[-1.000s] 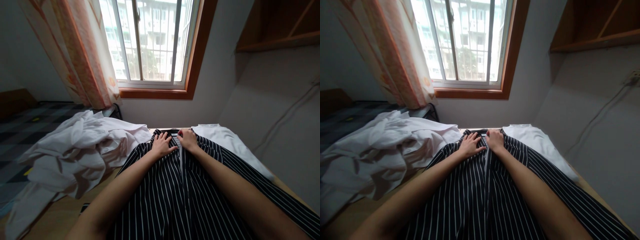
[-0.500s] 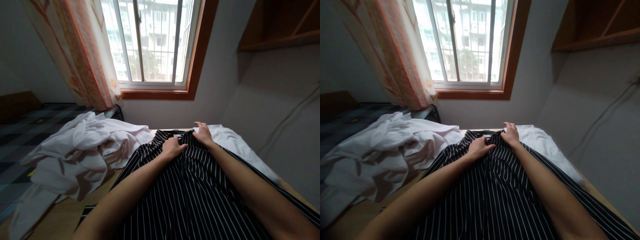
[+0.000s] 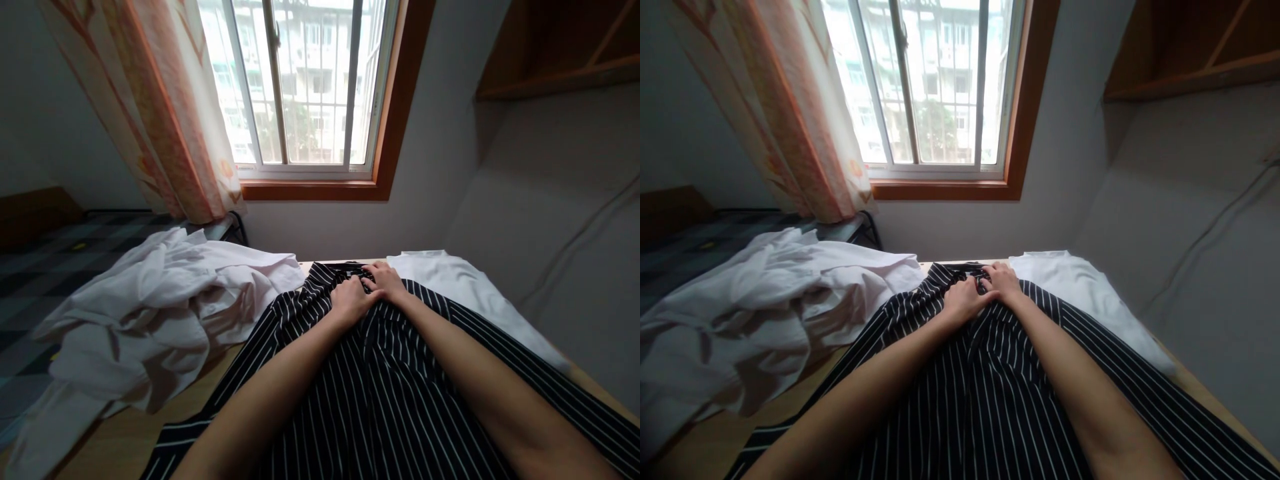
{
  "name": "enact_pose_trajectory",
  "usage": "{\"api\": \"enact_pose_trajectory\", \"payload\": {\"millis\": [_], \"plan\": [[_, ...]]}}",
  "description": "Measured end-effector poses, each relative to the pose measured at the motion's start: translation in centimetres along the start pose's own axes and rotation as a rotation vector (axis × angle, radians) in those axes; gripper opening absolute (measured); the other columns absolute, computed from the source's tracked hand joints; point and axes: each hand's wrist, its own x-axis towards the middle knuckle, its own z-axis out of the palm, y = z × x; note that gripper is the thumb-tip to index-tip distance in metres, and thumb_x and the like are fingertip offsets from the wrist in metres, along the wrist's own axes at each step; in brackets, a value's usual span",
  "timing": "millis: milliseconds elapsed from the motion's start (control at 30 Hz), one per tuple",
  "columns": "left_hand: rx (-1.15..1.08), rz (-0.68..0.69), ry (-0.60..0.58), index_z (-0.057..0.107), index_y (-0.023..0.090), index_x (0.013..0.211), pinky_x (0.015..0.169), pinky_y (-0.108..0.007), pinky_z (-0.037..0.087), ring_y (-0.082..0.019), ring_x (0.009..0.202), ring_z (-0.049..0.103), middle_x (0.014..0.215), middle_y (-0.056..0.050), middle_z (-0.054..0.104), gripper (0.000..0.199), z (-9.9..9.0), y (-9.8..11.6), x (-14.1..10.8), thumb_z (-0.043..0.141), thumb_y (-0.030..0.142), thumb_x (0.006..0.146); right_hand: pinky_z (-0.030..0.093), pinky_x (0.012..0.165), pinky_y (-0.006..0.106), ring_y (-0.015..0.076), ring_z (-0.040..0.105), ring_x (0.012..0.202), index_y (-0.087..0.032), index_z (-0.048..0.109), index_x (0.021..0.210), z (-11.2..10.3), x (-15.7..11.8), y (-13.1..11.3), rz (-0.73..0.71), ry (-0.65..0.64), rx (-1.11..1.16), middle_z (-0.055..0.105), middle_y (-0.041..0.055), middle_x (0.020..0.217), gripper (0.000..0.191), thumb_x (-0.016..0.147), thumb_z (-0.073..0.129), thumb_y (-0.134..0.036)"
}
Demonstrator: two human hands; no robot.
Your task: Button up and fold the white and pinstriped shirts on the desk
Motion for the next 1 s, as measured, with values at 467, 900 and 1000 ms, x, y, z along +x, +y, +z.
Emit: {"api": "enact_pose_trajectory", "payload": {"millis": [467, 900, 1000], "plan": [[0.004, -0.021, -0.104, 0.071, 0.018, 0.081, 0.071, -0.033, 0.051, -0.025, 0.081, 0.067, 0.082, -0.01, 0.072, 0.016, -3.7, -2.8, 2.4, 0.061, 0.03, 0.077, 0.045, 0.086, 0.029, 0.0207, 0.064, 0.098, -0.024, 0.076, 0.094, -2.2, 0.9, -0.3, 0.128, -0.054, 0.133, 0.073, 0.0039, 0.101, 0.022, 0.083, 0.057, -0.029], [0.253, 0.138, 0.348, 0.061, 0.02, 0.112, 0.093, -0.04, 0.04, -0.027, 0.112, 0.05, 0.117, -0.01, 0.061, 0.03, -0.8, -6.5, 4.4, 0.054, 0.02, 0.083, 0.044, 0.084, 0.04, 0.0294, 0.057, 0.103, -0.017, 0.061, 0.097, 1.5, -0.5, -5.8, 0.288, 0.147, -0.014, 0.065, 0.0137, 0.107, 0.035, 0.083, 0.061, -0.049], [0.223, 0.184, 0.351, 0.063, 0.021, 0.109, 0.1, -0.045, 0.034, -0.027, 0.118, 0.046, 0.122, -0.009, 0.061, 0.028, -0.5, -6.7, 4.8, 0.053, 0.019, 0.082, 0.044, 0.084, 0.042, 0.0308, 0.056, 0.104, -0.015, 0.063, 0.099, 1.7, -0.6, -6.6, 0.279, 0.157, -0.11, 0.064, 0.0173, 0.109, 0.025, 0.088, 0.053, -0.035]]}}
